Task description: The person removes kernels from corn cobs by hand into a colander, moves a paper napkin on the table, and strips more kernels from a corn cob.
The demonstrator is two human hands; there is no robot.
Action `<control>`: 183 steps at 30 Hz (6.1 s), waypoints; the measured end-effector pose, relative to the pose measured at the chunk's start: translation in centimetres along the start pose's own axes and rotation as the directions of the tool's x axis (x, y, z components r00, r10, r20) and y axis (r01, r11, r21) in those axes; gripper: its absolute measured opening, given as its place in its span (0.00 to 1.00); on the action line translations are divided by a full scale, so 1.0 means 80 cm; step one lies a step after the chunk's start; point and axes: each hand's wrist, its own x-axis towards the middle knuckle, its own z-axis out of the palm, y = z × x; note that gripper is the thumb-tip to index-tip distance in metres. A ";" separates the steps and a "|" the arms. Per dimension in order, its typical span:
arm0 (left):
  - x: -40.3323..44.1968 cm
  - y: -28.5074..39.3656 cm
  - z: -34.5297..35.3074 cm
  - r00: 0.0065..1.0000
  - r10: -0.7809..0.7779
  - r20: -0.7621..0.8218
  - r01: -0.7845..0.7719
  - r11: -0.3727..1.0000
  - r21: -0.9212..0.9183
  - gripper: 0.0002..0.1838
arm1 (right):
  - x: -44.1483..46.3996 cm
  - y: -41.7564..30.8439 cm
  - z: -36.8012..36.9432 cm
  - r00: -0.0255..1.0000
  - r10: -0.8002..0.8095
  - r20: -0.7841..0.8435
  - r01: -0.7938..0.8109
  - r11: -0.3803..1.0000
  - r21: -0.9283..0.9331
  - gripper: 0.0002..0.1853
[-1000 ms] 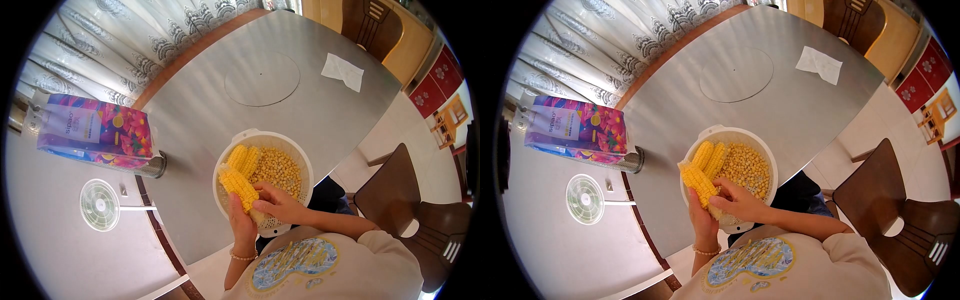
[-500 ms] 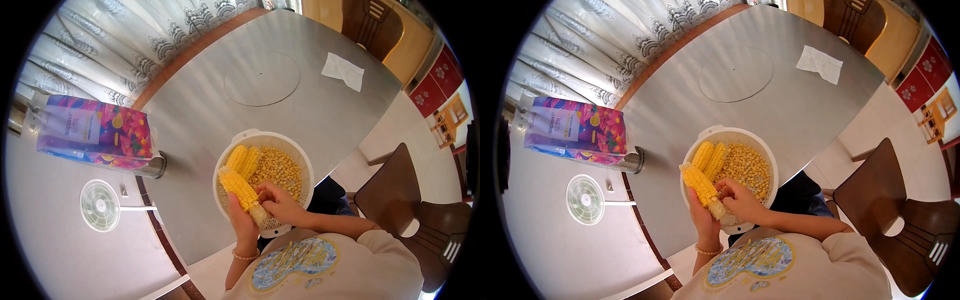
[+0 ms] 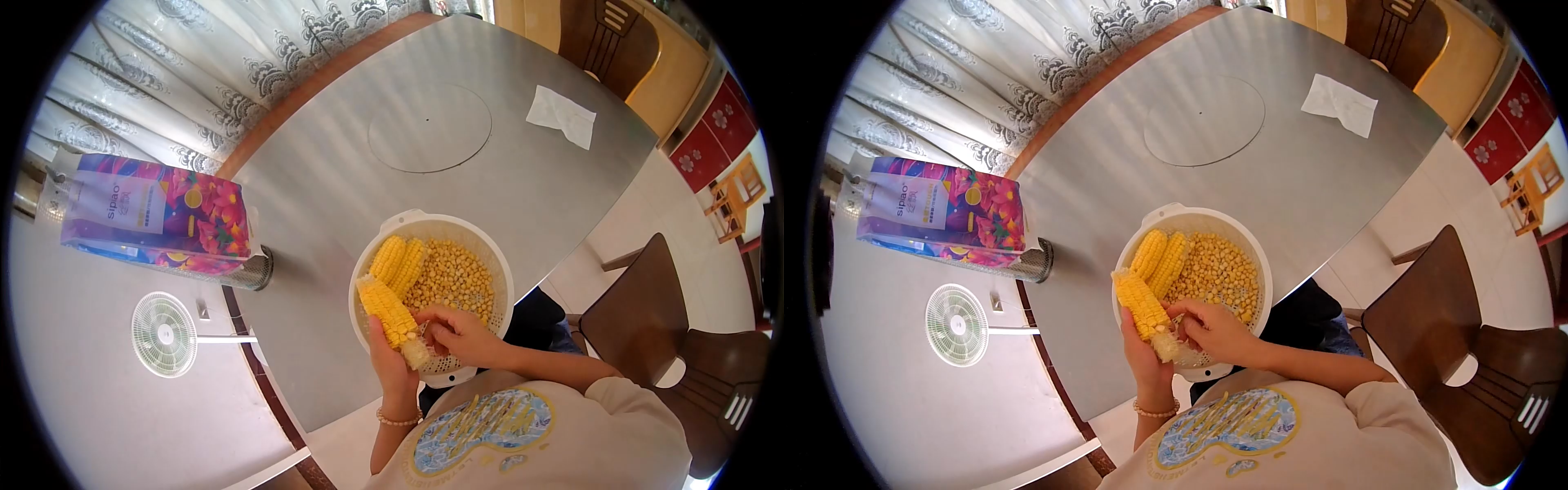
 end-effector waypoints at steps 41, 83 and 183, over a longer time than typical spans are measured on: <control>-0.011 -0.011 0.041 0.951 0.308 0.000 -0.266 0.821 0.505 0.20 | -0.001 -0.012 -0.014 0.995 -0.094 -0.037 0.091 0.993 -0.077 0.22; 0.007 0.015 -0.023 0.957 0.284 -0.060 -0.275 0.953 0.132 0.23 | 0.011 -0.014 -0.032 0.884 -0.159 -0.440 0.256 0.951 0.171 0.13; 0.003 -0.014 0.011 0.837 0.533 -0.123 -0.402 0.752 0.523 0.17 | 0.048 -0.072 -0.610 0.049 -0.641 -0.766 -0.672 0.546 -0.500 0.10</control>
